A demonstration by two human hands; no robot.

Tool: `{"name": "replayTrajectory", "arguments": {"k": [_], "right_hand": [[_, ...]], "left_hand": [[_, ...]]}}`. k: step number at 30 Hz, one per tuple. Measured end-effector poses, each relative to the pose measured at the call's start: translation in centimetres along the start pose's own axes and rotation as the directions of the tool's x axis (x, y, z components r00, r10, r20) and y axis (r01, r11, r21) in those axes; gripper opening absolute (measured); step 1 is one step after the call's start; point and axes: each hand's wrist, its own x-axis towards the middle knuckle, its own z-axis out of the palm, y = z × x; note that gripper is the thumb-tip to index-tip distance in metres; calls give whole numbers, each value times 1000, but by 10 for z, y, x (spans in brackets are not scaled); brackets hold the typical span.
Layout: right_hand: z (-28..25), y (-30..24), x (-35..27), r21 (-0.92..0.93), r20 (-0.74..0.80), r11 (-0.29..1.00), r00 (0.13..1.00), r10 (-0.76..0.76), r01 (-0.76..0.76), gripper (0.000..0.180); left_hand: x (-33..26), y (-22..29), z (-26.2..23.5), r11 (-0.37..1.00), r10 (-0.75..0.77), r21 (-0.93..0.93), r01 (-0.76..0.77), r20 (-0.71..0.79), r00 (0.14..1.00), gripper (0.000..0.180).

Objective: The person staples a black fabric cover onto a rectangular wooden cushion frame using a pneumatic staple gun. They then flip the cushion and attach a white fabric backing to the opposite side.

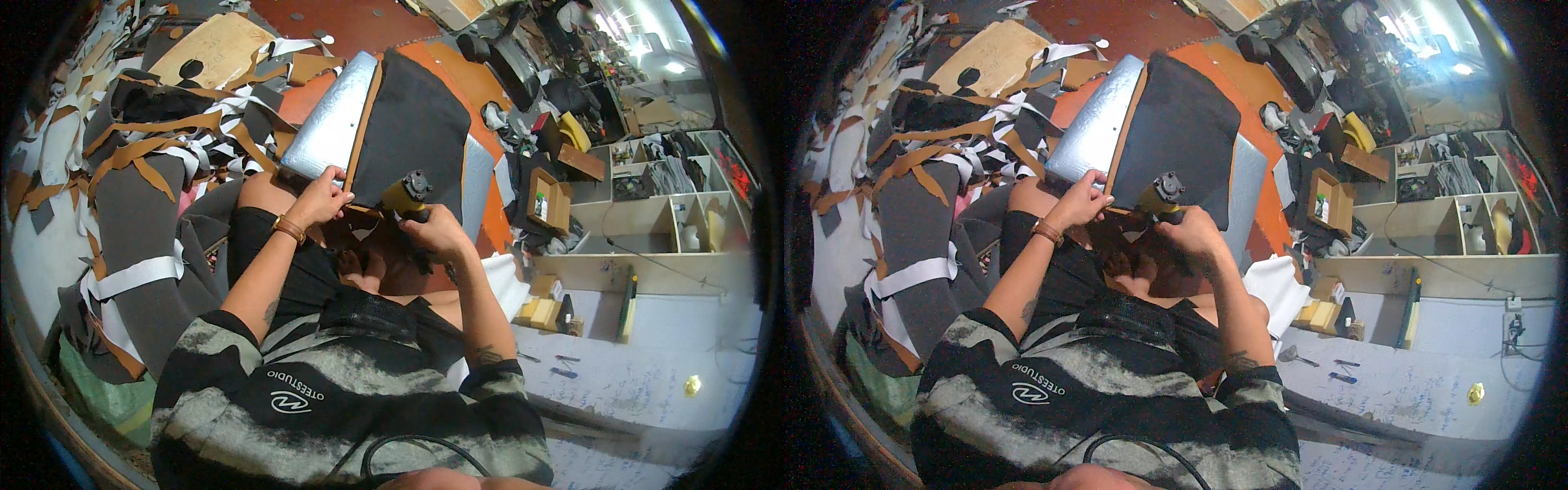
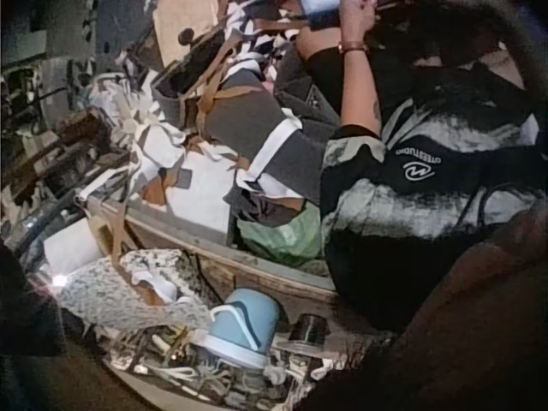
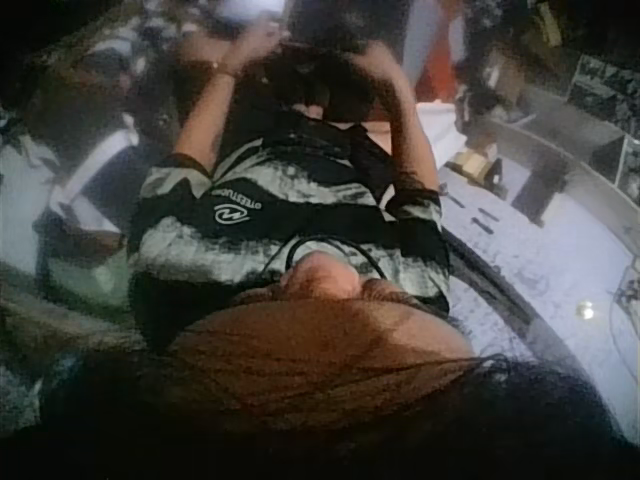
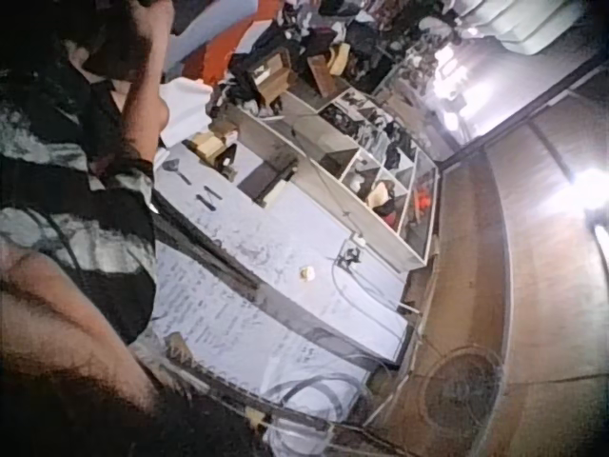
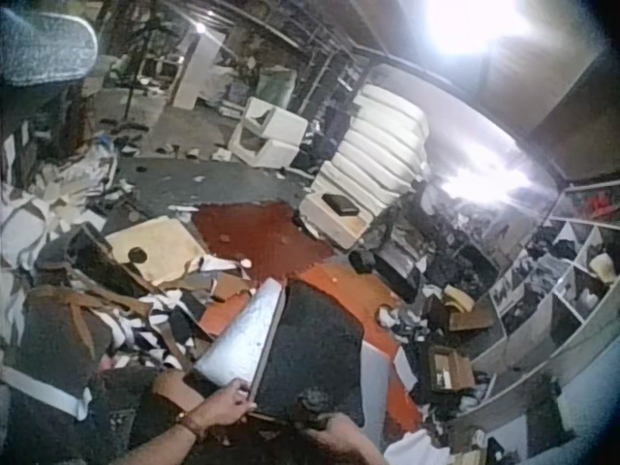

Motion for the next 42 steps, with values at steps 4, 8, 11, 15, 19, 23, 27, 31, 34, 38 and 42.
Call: {"name": "replayTrajectory", "arguments": {"k": [4, 8, 11, 15, 19, 23, 27, 31, 34, 38, 42], "right_hand": [[-2, -30, -6, -73, 30, 996, 998, 59, -57, 48], [5, -31, -4, 8, 25, 1000, 1000, 13, -13, 46], [16, -38, 1, -106, 13, 993, 999, 52, -50, 46], [11, -47, -7, -62, 25, 998, 999, 22, -21, 47], [9, -51, -7, -21, 33, 1000, 999, -5, 5, 47], [15, -54, -6, -47, 33, 998, 999, -37, 39, 48], [21, -54, -1, -107, 23, 994, 999, -28, 30, 49], [24, -66, -3, -226, 25, 974, 1000, 8, -3, 50], [30, -58, 0, -250, 17, 968, 1000, 21, -16, 51], [15, -50, 6, -10, 68, 997, 995, -72, 73, 50], [-1, -36, 13, 69, -5, 997, 999, 43, -43, 43]], "left_hand": [[-2, 2, -2, 1000, -19, 24, 19, 0, 1000, 45], [-2, 4, 0, 999, -32, 6, 32, 6, 999, 45], [1, -3, -2, 1000, -21, -9, 21, 12, 1000, 44], [2, -5, -3, 1000, -22, -14, 23, 17, 1000, 44], [3, -6, -4, 999, -43, -25, 43, 29, 999, 44], [0, -1, -3, 997, -9, 74, 9, 3, 1000, 42], [-3, -1, -4, 991, 42, 127, -39, -19, 999, 42], [-1, -5, -3, 994, 29, 109, -24, -44, 999, 41], [2, -10, -2, 997, 35, 69, -32, -52, 998, 41], [4, -12, -2, 987, 48, 157, -34, -88, 995, 42], [-7, 7, 15, 977, 1, 210, 40, -191, 982, 45]]}}
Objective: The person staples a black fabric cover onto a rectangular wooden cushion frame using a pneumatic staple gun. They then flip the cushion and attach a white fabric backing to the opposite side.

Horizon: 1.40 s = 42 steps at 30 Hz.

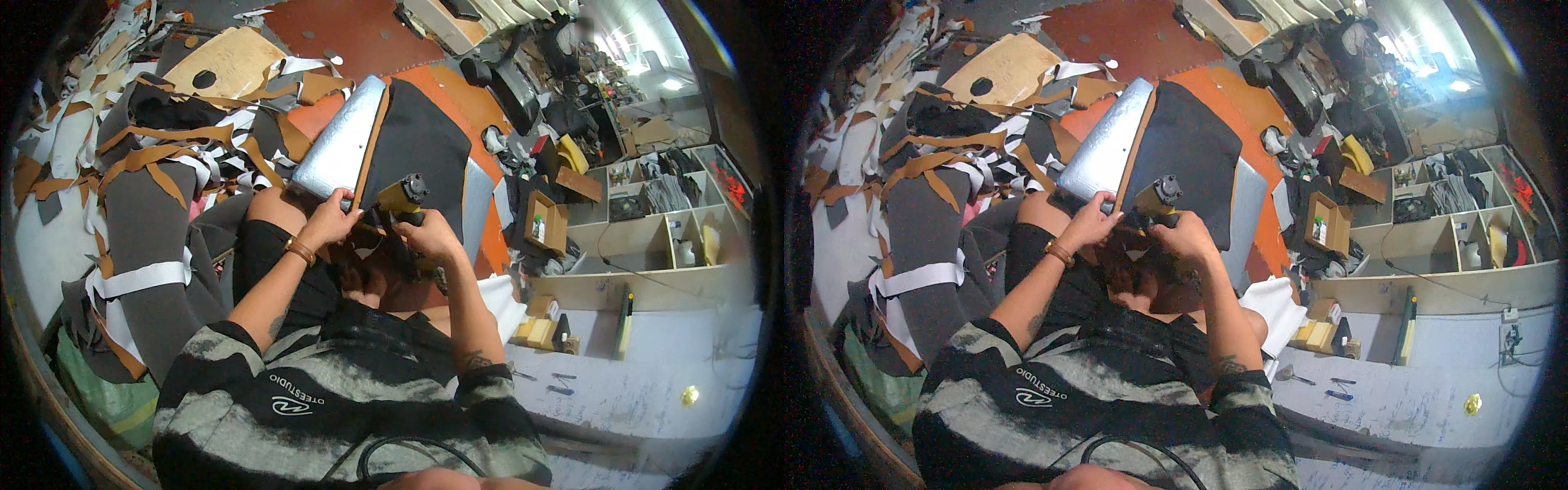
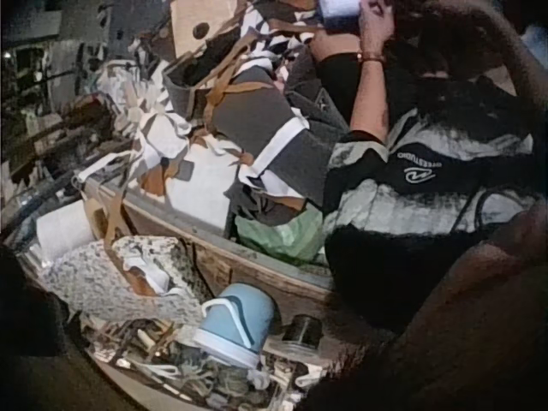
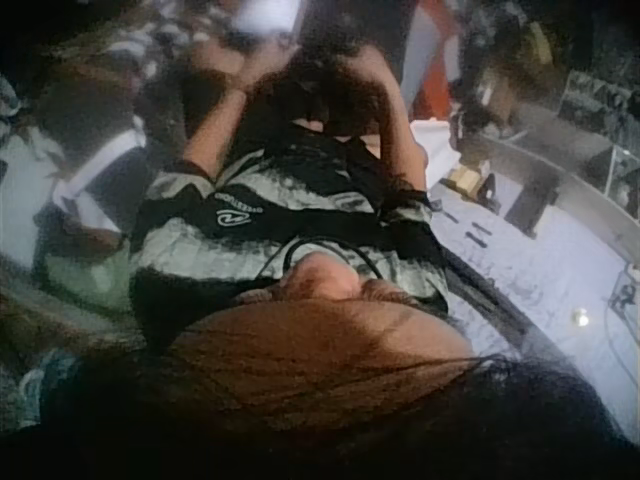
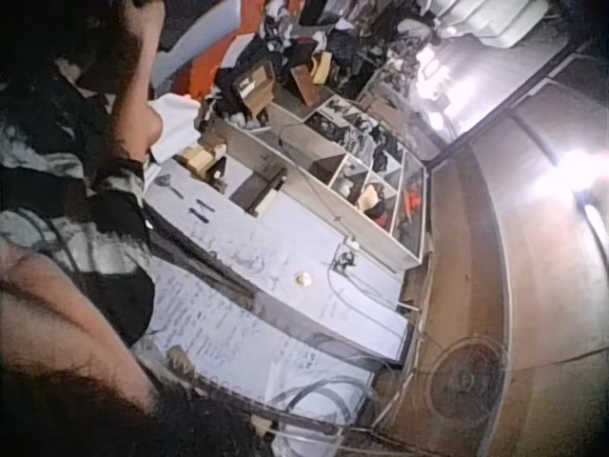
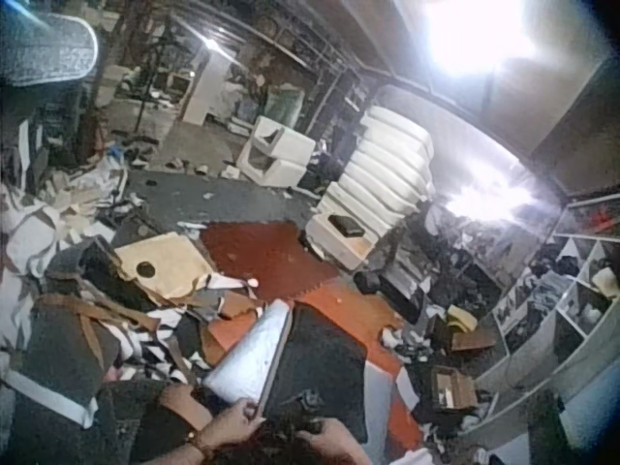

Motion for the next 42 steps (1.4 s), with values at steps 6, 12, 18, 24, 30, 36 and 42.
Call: {"name": "replayTrajectory", "arguments": {"k": [6, 12, 18, 24, 30, 36, 42], "right_hand": [[0, -18, 0, 9, -9, 1000, 1000, -28, 28, 41], [24, -15, 20, -162, -73, 986, 996, -42, 29, 44], [12, -35, 15, -84, -109, 995, 992, -58, 49, 45], [8, -33, 35, -154, -105, 988, 994, 1, -18, 51], [-2, -24, 59, -66, -152, 998, 988, -18, 8, 45], [-20, 23, 45, 181, -184, 981, 982, -41, 75, 39], [-38, 94, -9, 414, -263, 910, 956, 129, -9, 40]], "left_hand": [[-5, -11, 22, 999, 48, 2, -48, -160, 986, 49], [-13, -10, 24, 991, 113, -45, -127, -238, 965, 46], [-12, -3, 22, 996, -32, -87, 18, -159, 987, 46], [-17, 7, 23, 999, 10, -39, -19, -217, 976, 48], [-16, 19, 17, 997, -79, 9, 82, -166, 983, 47], [7, 12, -11, 965, -34, 232, 123, -351, 936, 35], [12, -11, -74, 975, -218, -41, 219, -364, 905, 40]]}}
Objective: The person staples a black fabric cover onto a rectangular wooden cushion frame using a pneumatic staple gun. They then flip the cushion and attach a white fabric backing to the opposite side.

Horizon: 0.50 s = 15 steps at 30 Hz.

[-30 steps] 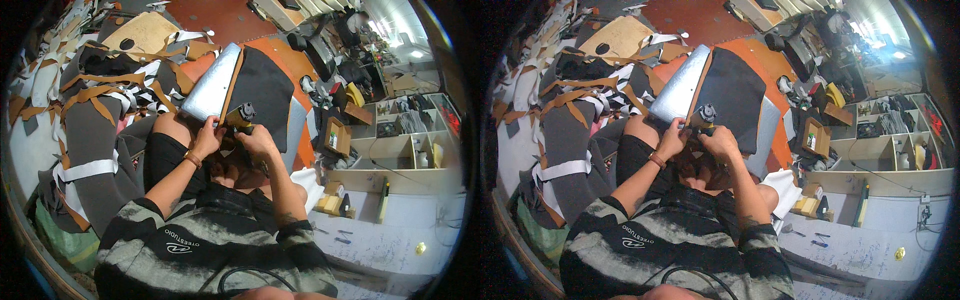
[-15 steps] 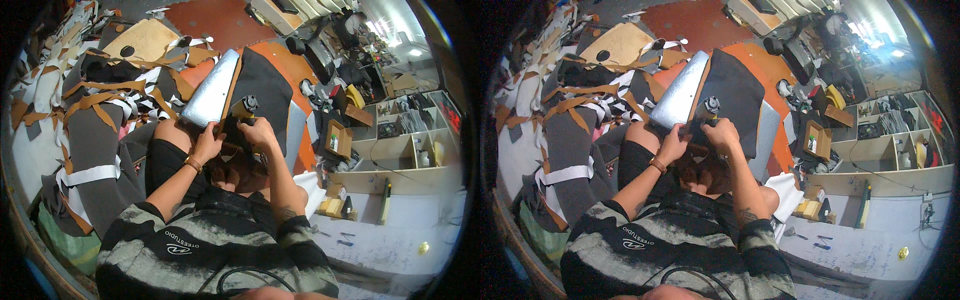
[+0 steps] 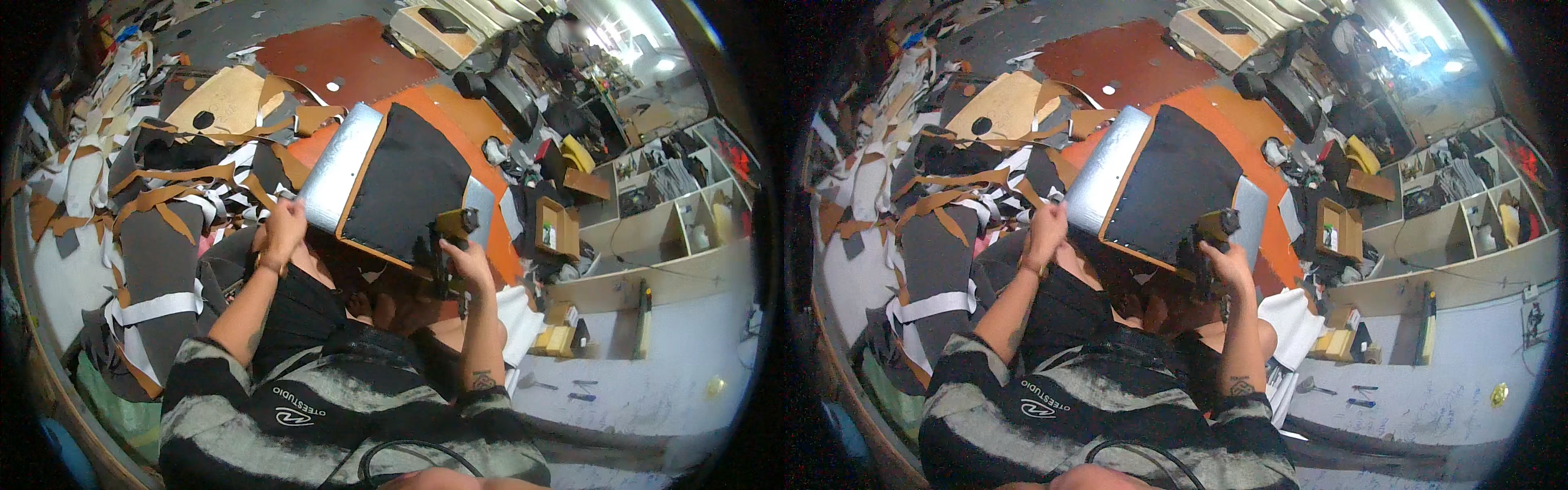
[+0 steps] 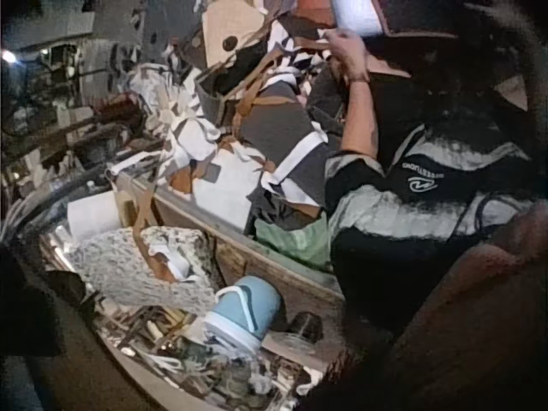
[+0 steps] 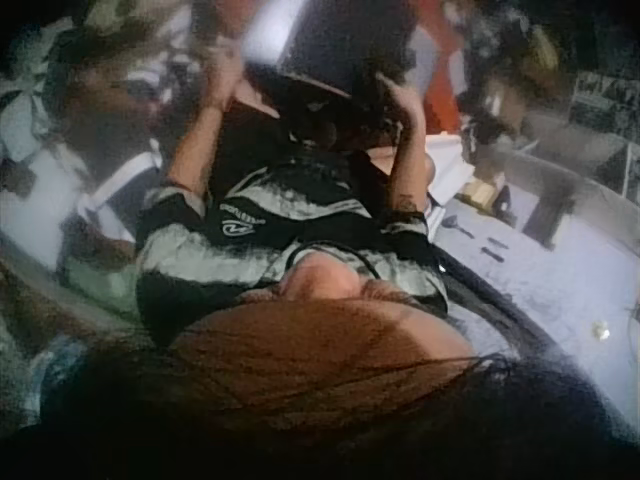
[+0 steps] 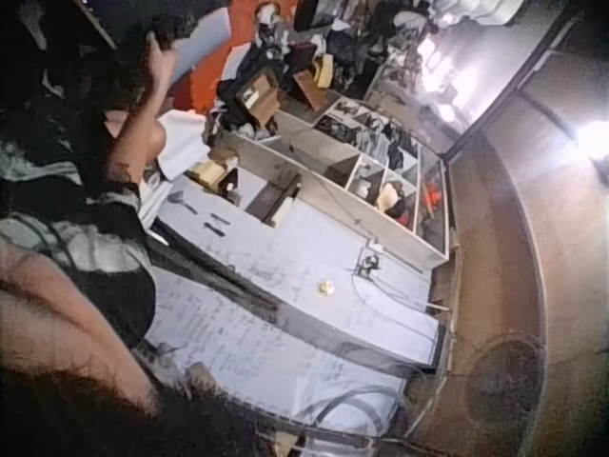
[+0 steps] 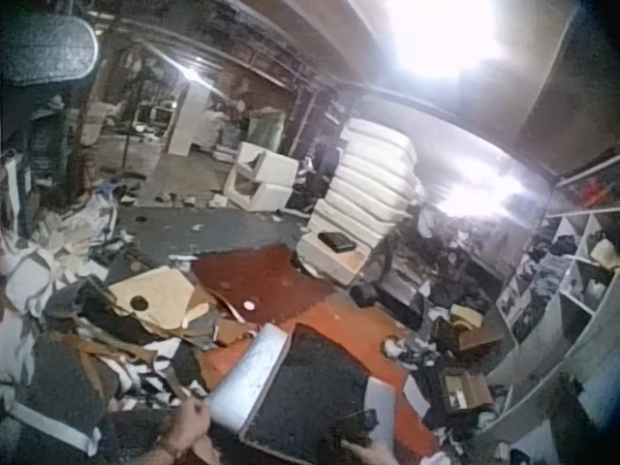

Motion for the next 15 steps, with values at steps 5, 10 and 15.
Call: {"name": "replayTrajectory", "arguments": {"k": [5, 10, 15], "right_hand": [[-23, 41, -51, 336, -90, 938, 988, 122, -86, 34], [-28, 62, -81, 429, -99, 899, 985, 144, -88, 32], [-43, 92, -97, 355, -142, 929, 976, 162, -103, 34]], "left_hand": [[-98, 3, 65, 861, -241, -163, 482, 704, 668, 68], [-88, 12, 118, 860, -105, -310, 405, 670, 735, 57], [-61, 6, 75, 917, -132, -279, 283, 459, 878, 43]]}}
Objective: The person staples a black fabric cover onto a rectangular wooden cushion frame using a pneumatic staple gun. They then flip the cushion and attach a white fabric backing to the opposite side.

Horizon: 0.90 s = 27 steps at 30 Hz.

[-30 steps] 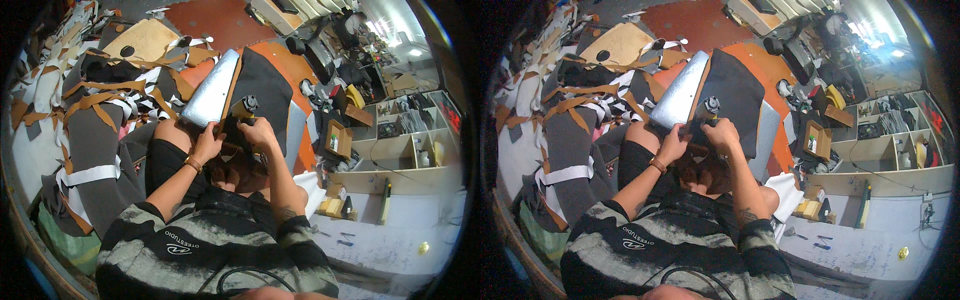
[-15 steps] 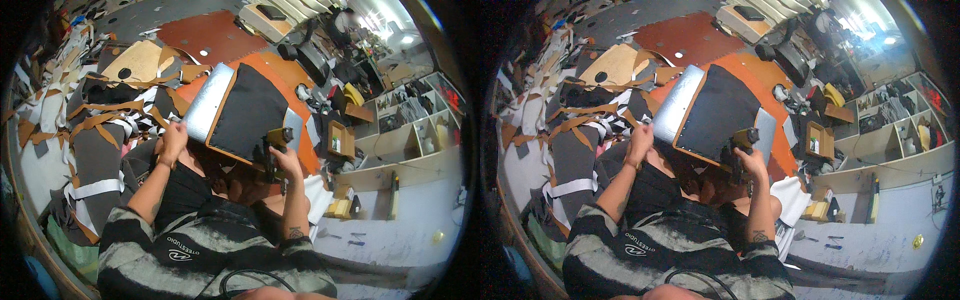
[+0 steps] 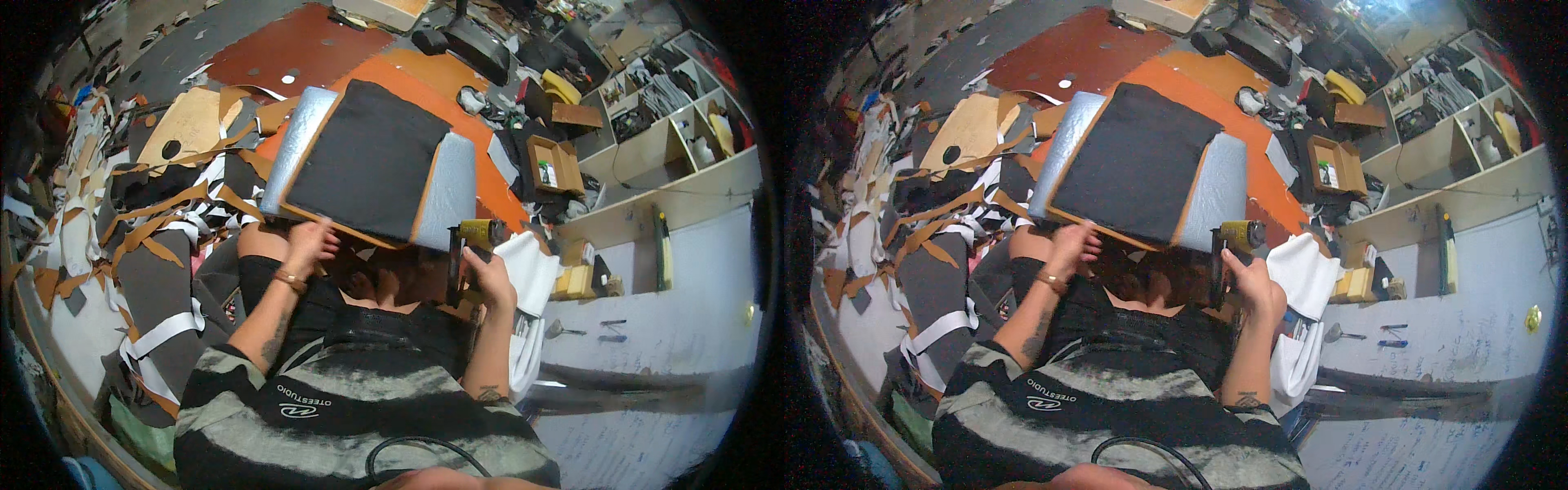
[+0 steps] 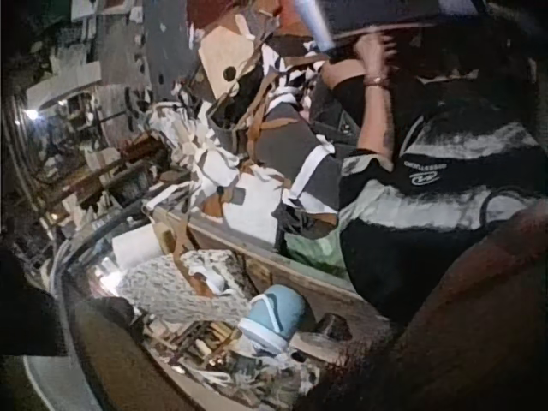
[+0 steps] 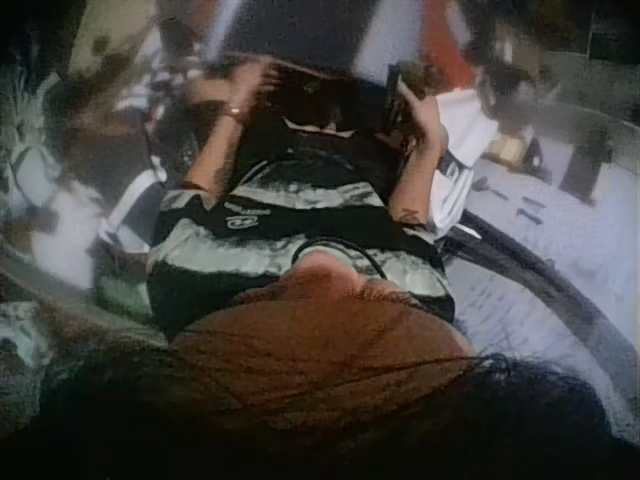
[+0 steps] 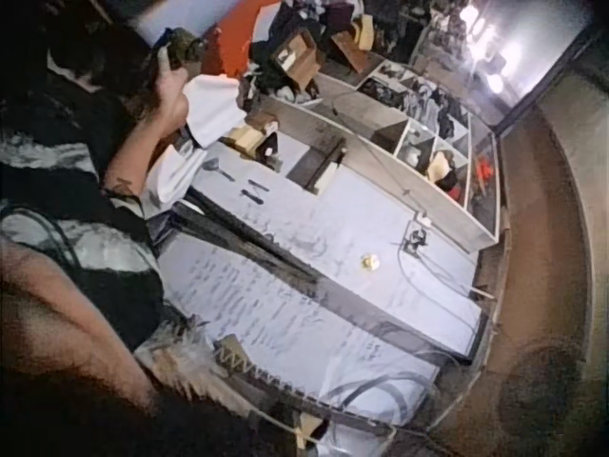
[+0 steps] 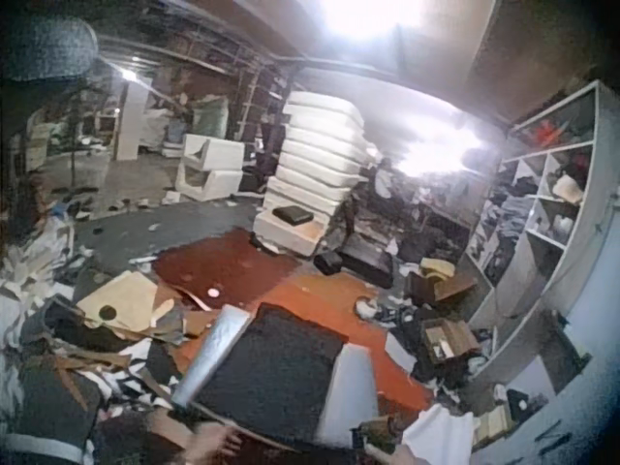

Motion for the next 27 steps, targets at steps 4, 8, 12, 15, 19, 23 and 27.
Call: {"name": "replayTrajectory", "arguments": {"k": [4, 8, 12, 15, 19, 23, 27], "right_hand": [[4, 4, 11, -34, 33, 999, 999, 43, -42, 38], [35, -6, 16, 36, 47, 994, 993, -105, 103, 39], [72, -13, 55, -91, 173, 990, 980, -94, 111, 44], [110, -40, 78, -149, 206, 970, 966, -157, 189, 53], [137, -45, 103, -297, 189, 933, 970, -150, 202, 50], [142, -25, 109, -302, 179, 932, 972, -149, 199, 44], [144, -33, 104, -265, 189, 944, 971, -148, 196, 42]], "left_hand": [[19, 21, -85, 925, 342, 305, -227, -410, 845, 22], [-11, 62, -48, 101, 878, 809, -578, 200, 434, 38], [-2, 57, -17, -129, 702, 859, -496, 433, 566, 48], [14, 55, -5, -120, 560, 882, -455, 439, 703, 52], [5, 33, -3, -195, 468, 843, -501, 529, 708, 53], [-25, 27, -15, -187, 427, 768, -612, 625, 654, 55], [-28, 26, -24, -191, 437, 755, -627, 637, 634, 56]]}}
